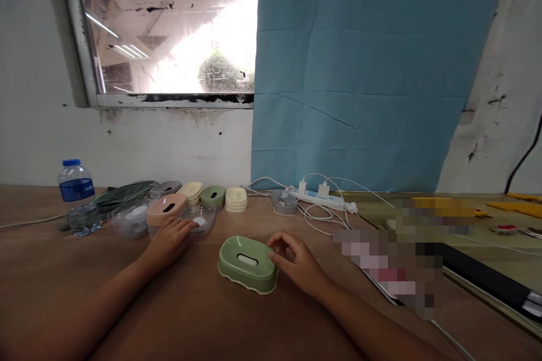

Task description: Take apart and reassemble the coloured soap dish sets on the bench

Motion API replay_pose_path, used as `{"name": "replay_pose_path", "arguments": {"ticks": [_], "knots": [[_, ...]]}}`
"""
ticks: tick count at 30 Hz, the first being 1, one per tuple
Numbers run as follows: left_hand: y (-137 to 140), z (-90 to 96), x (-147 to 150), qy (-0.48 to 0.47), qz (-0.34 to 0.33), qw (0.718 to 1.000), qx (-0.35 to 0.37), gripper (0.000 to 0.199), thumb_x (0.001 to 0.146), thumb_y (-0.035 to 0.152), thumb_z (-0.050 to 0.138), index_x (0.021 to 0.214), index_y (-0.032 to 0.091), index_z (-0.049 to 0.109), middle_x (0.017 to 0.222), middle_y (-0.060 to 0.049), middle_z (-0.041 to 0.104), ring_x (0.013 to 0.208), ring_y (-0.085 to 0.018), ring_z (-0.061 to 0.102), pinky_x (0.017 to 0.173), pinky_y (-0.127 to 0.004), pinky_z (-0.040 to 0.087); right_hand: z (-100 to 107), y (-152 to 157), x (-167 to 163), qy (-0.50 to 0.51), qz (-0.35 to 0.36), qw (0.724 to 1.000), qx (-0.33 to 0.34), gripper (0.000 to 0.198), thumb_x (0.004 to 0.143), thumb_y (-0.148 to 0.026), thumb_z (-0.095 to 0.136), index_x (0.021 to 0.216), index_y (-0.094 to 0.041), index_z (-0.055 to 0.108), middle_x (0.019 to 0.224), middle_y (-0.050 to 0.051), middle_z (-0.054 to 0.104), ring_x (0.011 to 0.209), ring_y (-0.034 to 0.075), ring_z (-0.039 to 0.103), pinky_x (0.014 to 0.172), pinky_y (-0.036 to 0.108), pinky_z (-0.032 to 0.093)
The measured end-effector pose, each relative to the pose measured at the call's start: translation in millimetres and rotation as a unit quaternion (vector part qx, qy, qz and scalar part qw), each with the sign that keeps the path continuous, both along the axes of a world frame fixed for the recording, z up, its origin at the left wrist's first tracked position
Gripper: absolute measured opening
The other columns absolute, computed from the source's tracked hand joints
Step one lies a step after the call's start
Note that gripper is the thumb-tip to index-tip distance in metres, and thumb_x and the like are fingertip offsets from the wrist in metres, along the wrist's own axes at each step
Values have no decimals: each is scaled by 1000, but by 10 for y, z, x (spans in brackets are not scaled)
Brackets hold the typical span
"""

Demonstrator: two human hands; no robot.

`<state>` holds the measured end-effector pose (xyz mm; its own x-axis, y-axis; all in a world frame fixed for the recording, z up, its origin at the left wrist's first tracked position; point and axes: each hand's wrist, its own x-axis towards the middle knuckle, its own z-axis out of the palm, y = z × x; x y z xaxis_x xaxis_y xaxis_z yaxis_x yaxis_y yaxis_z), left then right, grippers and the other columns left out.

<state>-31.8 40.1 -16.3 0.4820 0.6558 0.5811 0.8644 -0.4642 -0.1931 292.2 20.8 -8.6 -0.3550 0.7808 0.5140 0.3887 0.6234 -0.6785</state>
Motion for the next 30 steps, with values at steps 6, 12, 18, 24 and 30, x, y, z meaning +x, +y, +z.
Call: {"name": "replay_pose_path", "arguments": {"ticks": [6, 12, 18, 24, 30], "knots": [[50, -56, -42, -21, -36, 999, -28, 36, 79, 3, 36, 109, 19, 51, 104, -6, 60, 86, -18, 53, 77, -31, 39, 5, -43, -11, -109, 53, 992, 46, 33, 70, -30, 59, 101, -22, 50, 108, 7, 44, 102, 23, 44, 89, 35, 36], [34, -41, -19, -52, -41, 997, -42, 36, 79, 6, 35, 109, 19, 50, 105, -6, 59, 87, -18, 53, 79, -33, 39, -20, -95, -31, -190, 79, 978, -27, 73, 58, -32, 69, 122, -24, 36, 129, 9, 29, 119, 27, 30, 99, 39, 27], [-176, 98, 137, -48, -104, 993, -33, 33, 81, 16, 38, 113, 19, 48, 113, -9, 53, 102, -20, 47, 90, -38, 34, -59, -92, -79, -135, 58, 988, -35, 76, 54, -29, 71, 122, -23, 38, 124, 10, 40, 113, 30, 38, 95, 44, 31], [-475, 220, 413, 27, -250, 958, -136, 44, 80, 25, 46, 123, 21, 40, 125, -7, 46, 116, -21, 39, 99, -38, 28, -35, -123, -100, -88, 69, 993, 39, 73, 52, -20, 68, 119, -22, 39, 120, 9, 43, 111, 29, 40, 95, 42, 31], [-479, 167, 485, 16, -325, 927, -188, 42, 85, 25, 42, 126, 22, 38, 123, -5, 51, 117, -17, 41, 102, -35, 26, -69, -132, -65, -66, 112, 991, 19, 81, 52, -26, 69, 123, -21, 31, 118, 10, 44, 108, 28, 43, 92, 38, 35]]}}
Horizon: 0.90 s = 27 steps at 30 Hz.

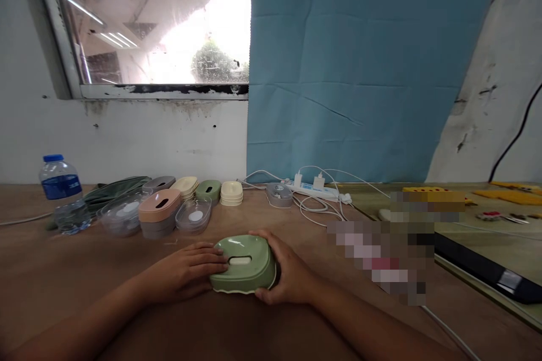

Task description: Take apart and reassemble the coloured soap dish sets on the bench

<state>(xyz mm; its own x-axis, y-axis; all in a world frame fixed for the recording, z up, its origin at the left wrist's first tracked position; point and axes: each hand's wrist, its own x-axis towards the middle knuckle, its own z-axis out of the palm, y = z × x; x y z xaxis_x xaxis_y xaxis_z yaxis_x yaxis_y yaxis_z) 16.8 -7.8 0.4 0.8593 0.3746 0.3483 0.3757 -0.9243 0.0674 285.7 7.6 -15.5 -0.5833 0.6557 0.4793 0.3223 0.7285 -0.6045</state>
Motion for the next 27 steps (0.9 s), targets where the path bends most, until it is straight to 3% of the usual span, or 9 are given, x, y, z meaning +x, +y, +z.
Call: {"name": "replay_pose_path", "arguments": {"ticks": [6, 13, 27], "knots": [[39, 7, -61, -55, -21, 992, -113, 39, 81, 30, 51, 119, 23, 48, 117, -6, 56, 111, -17, 47, 95, -30, 36, -2, 7, 8, 25, 17, 999, -35, 82, 54, -39, 70, 124, -20, 31, 117, 11, 43, 107, 28, 43, 91, 39, 35], [-6, 19, -31, -162, 6, 964, -212, 35, 75, 29, 59, 109, 22, 56, 106, -6, 61, 101, -17, 53, 89, -30, 40, -26, 49, -8, 132, 50, 984, -110, 81, 64, -60, 57, 123, -27, 12, 127, 14, 29, 113, 26, 40, 92, 40, 35], [39, -80, 2, -315, 59, 879, -353, 27, 67, 26, 67, 92, 15, 62, 97, -7, 65, 95, -19, 57, 87, -32, 42, -55, 87, -17, 165, 21, 978, -126, 71, 66, -63, 52, 116, -28, 17, 120, 12, 35, 108, 26, 43, 83, 37, 41]]}}
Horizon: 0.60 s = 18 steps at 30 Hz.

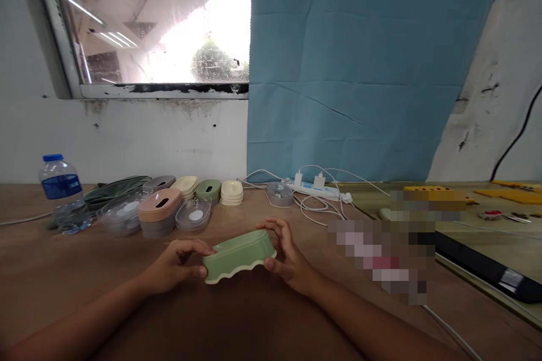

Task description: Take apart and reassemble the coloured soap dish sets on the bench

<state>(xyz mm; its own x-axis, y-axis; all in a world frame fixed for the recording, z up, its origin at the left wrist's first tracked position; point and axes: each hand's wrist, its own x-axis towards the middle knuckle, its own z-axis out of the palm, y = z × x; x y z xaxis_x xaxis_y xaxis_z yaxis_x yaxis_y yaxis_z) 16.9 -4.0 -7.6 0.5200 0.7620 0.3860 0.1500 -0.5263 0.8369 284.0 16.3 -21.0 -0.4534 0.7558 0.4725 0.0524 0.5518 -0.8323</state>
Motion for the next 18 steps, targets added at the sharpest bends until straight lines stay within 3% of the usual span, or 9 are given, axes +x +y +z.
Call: {"name": "replay_pose_path", "arguments": {"ticks": [10, 18], "knots": [[24, -33, 39, -63, 5, 997, -49, 27, 66, 32, 67, 85, 13, 63, 87, -6, 66, 81, -17, 59, 75, -30, 45, -44, 59, -7, 15, -11, 1000, -14, 71, 62, -65, 53, 112, -28, 21, 116, 12, 39, 103, 26, 45, 79, 37, 42], [54, -63, 17, -102, -21, 993, -48, 18, 68, 24, 66, 85, 19, 67, 82, -2, 64, 77, -14, 57, 70, -26, 44, -8, -3, -32, 27, 15, 999, -22, 68, 63, -64, 54, 111, -29, 21, 116, 11, 37, 104, 25, 43, 80, 35, 41]]}}
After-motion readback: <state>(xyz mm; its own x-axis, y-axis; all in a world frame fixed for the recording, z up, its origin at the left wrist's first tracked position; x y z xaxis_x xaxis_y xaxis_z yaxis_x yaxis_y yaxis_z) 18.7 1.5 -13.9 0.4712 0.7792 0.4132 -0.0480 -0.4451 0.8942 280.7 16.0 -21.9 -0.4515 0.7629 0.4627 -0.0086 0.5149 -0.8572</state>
